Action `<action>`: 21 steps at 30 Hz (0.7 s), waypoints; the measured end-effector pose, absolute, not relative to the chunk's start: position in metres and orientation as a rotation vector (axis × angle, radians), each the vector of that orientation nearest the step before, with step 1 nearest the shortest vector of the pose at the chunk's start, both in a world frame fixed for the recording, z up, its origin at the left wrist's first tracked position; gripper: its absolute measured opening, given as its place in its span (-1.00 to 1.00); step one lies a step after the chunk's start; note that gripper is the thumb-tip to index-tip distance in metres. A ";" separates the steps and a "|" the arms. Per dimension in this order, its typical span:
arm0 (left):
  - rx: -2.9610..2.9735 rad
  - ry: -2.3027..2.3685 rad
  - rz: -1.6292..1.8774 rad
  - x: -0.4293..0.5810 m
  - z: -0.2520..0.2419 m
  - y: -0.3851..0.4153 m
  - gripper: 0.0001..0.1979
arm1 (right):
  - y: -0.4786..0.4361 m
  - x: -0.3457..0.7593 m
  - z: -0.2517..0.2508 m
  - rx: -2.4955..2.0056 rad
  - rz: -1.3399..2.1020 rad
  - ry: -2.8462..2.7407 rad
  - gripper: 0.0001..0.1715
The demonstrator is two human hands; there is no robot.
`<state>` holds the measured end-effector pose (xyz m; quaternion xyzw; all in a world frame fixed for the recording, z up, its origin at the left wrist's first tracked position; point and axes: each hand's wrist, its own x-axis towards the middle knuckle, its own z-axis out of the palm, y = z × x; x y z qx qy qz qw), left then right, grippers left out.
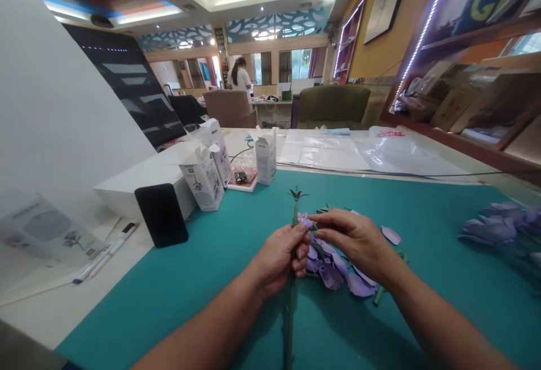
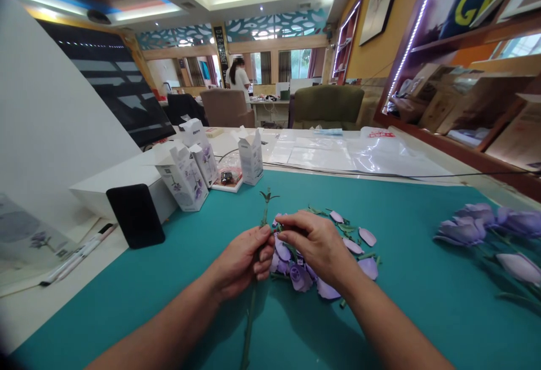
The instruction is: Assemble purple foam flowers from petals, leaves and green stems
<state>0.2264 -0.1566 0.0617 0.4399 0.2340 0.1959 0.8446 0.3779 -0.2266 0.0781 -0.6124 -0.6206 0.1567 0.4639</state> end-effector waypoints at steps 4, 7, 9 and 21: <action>0.937 0.500 0.415 0.226 0.061 -0.157 -0.65 | -0.226 0.378 0.078 -1.492 0.369 -1.542 -0.75; 0.941 0.500 0.421 0.227 0.060 -0.158 -0.66 | -0.226 0.377 0.075 -1.495 0.370 -1.545 -0.76; 0.936 0.500 0.432 0.227 0.059 -0.159 -0.67 | -0.226 0.376 0.074 -1.499 0.375 -1.545 -0.75; 0.824 0.388 0.394 0.224 0.069 -0.155 -0.59 | -0.228 0.381 0.079 -1.468 0.457 -1.474 -0.69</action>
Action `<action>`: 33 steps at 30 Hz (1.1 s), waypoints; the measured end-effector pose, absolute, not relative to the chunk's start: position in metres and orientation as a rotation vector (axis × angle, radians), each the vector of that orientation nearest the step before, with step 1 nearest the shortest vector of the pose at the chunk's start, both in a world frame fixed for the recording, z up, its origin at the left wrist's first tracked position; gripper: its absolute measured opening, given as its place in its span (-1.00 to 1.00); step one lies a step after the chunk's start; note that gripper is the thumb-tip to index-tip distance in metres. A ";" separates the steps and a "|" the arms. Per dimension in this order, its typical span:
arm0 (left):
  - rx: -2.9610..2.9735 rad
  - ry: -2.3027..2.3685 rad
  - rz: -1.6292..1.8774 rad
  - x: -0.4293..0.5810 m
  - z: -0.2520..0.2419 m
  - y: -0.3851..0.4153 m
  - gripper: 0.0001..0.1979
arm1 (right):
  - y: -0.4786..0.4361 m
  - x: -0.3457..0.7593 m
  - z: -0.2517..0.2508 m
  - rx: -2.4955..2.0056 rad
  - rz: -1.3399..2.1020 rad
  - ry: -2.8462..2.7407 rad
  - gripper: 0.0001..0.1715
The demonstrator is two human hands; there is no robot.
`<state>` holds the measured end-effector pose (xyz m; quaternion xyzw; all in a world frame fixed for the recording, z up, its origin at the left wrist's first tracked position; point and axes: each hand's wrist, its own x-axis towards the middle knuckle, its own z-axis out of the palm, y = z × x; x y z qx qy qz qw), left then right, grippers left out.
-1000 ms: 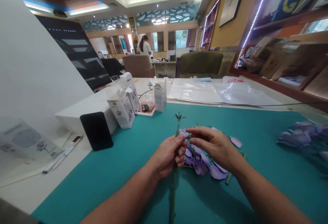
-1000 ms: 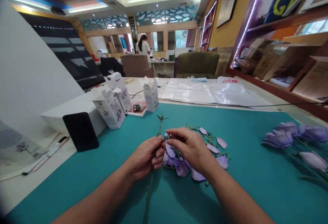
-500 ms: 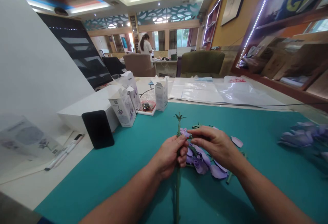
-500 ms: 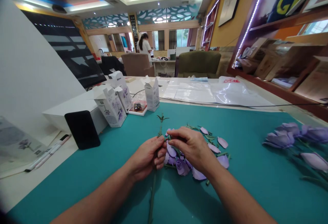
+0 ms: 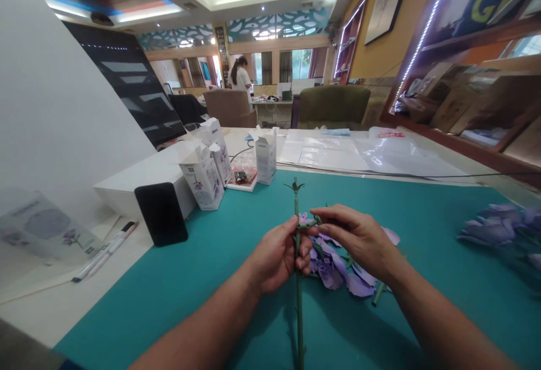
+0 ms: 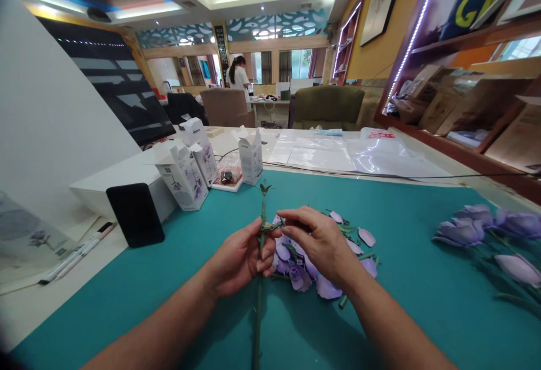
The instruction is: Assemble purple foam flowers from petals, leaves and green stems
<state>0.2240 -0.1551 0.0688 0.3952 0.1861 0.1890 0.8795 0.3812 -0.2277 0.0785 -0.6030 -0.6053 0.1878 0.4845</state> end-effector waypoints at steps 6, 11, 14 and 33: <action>0.938 0.345 0.441 0.223 0.066 -0.156 -0.63 | -0.228 0.377 0.078 -1.505 0.445 -1.286 -0.75; 0.978 0.367 0.461 0.224 0.068 -0.157 -0.65 | -0.227 0.375 0.078 -1.510 0.415 -1.293 -0.76; 0.996 0.392 0.479 0.225 0.070 -0.159 -0.66 | -0.226 0.374 0.077 -1.499 0.376 -1.313 -0.78; 1.050 0.462 0.467 0.226 0.068 -0.160 -0.62 | -0.222 0.378 0.072 -1.438 0.600 -1.332 -0.67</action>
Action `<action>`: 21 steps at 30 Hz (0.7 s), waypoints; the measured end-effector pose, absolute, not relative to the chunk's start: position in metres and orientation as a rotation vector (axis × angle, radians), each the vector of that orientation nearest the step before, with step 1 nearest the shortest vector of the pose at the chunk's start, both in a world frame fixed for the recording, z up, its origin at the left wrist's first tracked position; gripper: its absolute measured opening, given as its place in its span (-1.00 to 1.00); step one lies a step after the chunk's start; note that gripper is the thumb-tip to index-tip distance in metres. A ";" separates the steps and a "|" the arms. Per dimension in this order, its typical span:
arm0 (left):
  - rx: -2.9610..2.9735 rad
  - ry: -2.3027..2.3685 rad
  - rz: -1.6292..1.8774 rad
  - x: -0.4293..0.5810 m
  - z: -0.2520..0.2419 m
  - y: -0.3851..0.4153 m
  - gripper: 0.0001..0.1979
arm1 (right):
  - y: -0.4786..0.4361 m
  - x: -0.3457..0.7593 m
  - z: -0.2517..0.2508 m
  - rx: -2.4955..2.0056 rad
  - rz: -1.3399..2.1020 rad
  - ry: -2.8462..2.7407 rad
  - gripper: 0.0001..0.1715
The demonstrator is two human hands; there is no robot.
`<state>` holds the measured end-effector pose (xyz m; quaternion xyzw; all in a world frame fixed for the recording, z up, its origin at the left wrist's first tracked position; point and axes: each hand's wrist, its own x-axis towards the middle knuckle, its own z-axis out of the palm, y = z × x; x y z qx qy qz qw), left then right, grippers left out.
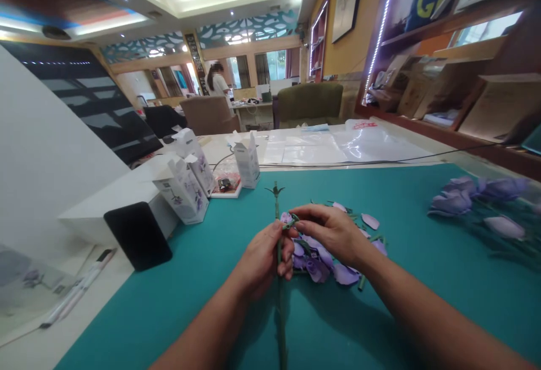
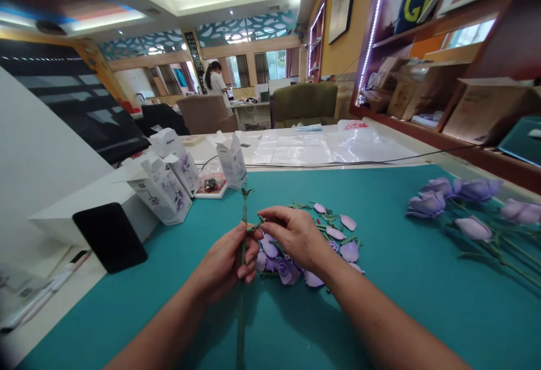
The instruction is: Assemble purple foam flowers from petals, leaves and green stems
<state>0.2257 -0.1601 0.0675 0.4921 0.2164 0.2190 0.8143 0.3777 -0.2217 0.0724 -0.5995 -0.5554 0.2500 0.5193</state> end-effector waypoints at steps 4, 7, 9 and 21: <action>1.067 0.435 0.454 0.226 0.066 -0.160 -0.61 | -0.223 0.377 0.072 -1.434 0.625 -1.315 -0.75; 1.069 0.431 0.449 0.226 0.065 -0.160 -0.61 | -0.222 0.377 0.070 -1.441 0.637 -1.305 -0.77; 1.063 0.438 0.452 0.225 0.066 -0.160 -0.61 | -0.222 0.376 0.069 -1.433 0.646 -1.302 -0.78; 1.062 0.487 0.478 0.221 0.074 -0.152 -0.64 | -0.224 0.373 0.074 -1.401 0.663 -1.314 -0.70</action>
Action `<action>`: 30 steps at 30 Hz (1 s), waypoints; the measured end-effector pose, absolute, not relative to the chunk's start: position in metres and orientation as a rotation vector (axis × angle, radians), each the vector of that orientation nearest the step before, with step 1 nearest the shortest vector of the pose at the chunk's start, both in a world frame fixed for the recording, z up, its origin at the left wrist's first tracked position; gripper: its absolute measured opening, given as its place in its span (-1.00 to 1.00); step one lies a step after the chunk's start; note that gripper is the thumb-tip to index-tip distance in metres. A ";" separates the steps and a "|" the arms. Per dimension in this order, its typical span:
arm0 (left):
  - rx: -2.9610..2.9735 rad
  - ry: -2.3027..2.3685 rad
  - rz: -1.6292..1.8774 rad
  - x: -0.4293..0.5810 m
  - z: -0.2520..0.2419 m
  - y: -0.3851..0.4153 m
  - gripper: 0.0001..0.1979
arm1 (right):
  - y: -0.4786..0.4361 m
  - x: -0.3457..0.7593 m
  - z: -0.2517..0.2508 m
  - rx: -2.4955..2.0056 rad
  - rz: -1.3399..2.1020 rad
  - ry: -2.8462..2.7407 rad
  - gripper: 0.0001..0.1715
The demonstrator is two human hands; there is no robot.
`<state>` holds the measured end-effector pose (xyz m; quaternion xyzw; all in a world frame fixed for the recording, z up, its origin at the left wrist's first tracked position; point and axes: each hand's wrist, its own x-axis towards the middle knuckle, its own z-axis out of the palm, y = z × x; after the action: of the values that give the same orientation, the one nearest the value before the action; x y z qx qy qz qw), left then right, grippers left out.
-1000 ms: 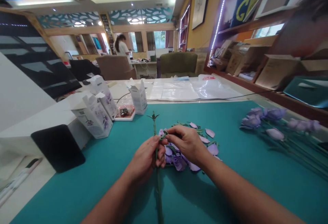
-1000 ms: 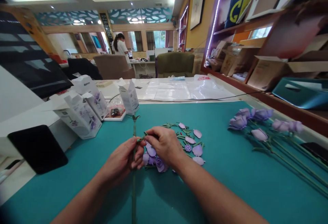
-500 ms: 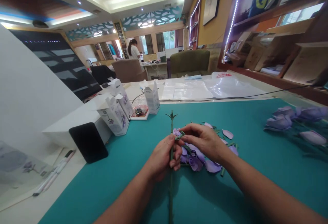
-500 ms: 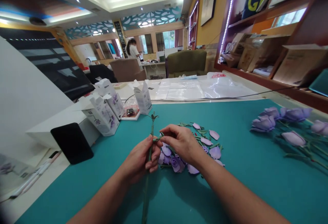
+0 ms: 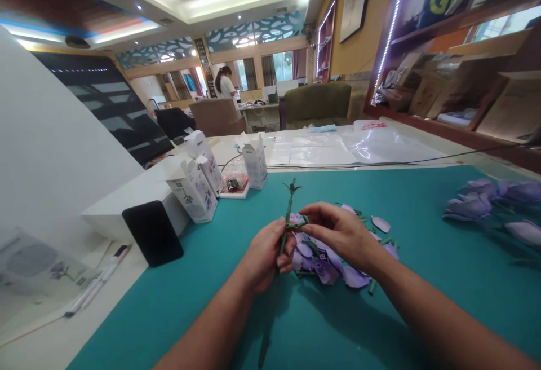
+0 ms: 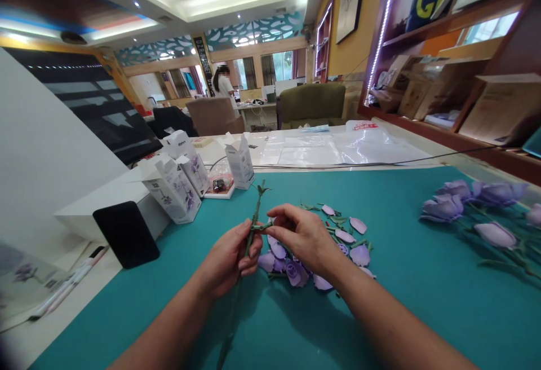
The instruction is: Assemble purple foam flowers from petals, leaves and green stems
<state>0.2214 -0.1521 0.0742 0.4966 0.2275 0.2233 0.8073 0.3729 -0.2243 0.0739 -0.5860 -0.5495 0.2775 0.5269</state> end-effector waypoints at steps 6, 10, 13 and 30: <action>1.169 0.488 0.498 0.218 0.075 -0.150 -0.67 | -0.228 0.373 0.084 -1.457 0.620 -1.311 -0.69; 1.390 0.545 0.552 0.215 0.078 -0.150 -0.66 | -0.229 0.372 0.088 -1.481 0.602 -1.257 -0.70; 1.627 0.580 0.621 0.214 0.081 -0.152 -0.75 | -0.228 0.368 0.085 -1.423 0.591 -1.218 -0.72; 2.041 0.713 0.745 0.213 0.072 -0.152 -0.76 | -0.223 0.350 0.077 -1.328 0.777 -0.956 -0.68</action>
<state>0.2132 -0.1519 0.0724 0.8123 0.2838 0.2964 0.4144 0.3497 -0.2228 0.0771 -0.5768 -0.4154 0.3375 0.6172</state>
